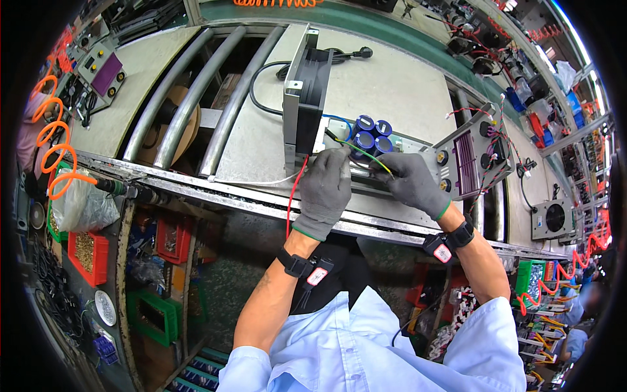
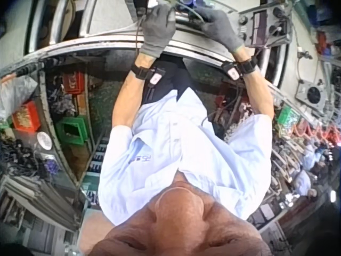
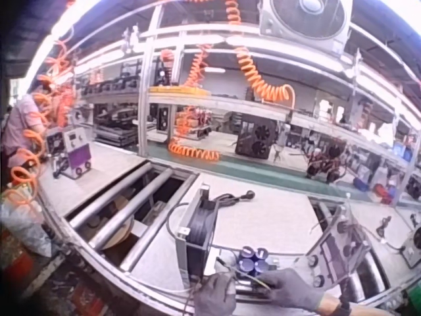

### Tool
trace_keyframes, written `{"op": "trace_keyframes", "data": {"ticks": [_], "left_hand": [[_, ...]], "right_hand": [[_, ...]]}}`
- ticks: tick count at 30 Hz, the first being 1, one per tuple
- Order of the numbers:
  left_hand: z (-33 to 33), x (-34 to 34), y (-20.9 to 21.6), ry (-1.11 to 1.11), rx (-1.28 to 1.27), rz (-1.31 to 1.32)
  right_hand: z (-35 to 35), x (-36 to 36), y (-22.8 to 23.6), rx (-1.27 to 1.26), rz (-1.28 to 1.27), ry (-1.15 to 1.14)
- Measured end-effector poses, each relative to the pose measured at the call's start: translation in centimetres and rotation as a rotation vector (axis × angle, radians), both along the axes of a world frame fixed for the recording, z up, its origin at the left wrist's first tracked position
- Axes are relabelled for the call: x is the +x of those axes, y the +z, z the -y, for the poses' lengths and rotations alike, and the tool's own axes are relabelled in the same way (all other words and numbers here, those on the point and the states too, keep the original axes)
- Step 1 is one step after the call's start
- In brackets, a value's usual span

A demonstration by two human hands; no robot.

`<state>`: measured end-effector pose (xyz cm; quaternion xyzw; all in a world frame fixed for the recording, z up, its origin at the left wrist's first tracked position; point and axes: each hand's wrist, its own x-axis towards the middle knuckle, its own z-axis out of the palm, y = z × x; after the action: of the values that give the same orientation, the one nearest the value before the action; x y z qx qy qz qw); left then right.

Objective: Assembling an electronic power supply unit by installing a circuit board, connecting internal wiring, and using an electric screwdriver to fasten components.

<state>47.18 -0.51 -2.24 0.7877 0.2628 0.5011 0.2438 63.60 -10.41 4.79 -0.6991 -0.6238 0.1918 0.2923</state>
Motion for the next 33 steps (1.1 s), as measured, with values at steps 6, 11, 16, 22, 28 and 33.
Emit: {"op": "trace_keyframes", "data": {"ticks": [6,11,16,22,28,33], "left_hand": [[-0.1,0.1,-0.3,-0.009,0.020,-0.003],[-0.1,0.2,-0.2,-0.035,-0.001,-0.007],[0.0,0.3,0.6,-0.026,0.040,-0.038],[0.0,0.2,0.0,-0.039,0.032,-0.042],[0.0,0.4,-0.6,-0.058,0.046,-0.059],[0.1,0.1,0.3,-0.038,0.081,-0.077]], "right_hand": [[0.5,0.6,-1.1,0.045,0.011,-0.005],[1.1,0.1,-2.2,0.184,0.029,-0.032],[1.4,0.1,-1.0,0.221,0.240,0.036],[1.5,-0.5,-1.2,0.318,0.411,0.015],[1.3,-1.0,-3.2,0.346,0.393,-0.046],[1.9,-1.0,-1.7,0.303,0.323,-0.055]]}}
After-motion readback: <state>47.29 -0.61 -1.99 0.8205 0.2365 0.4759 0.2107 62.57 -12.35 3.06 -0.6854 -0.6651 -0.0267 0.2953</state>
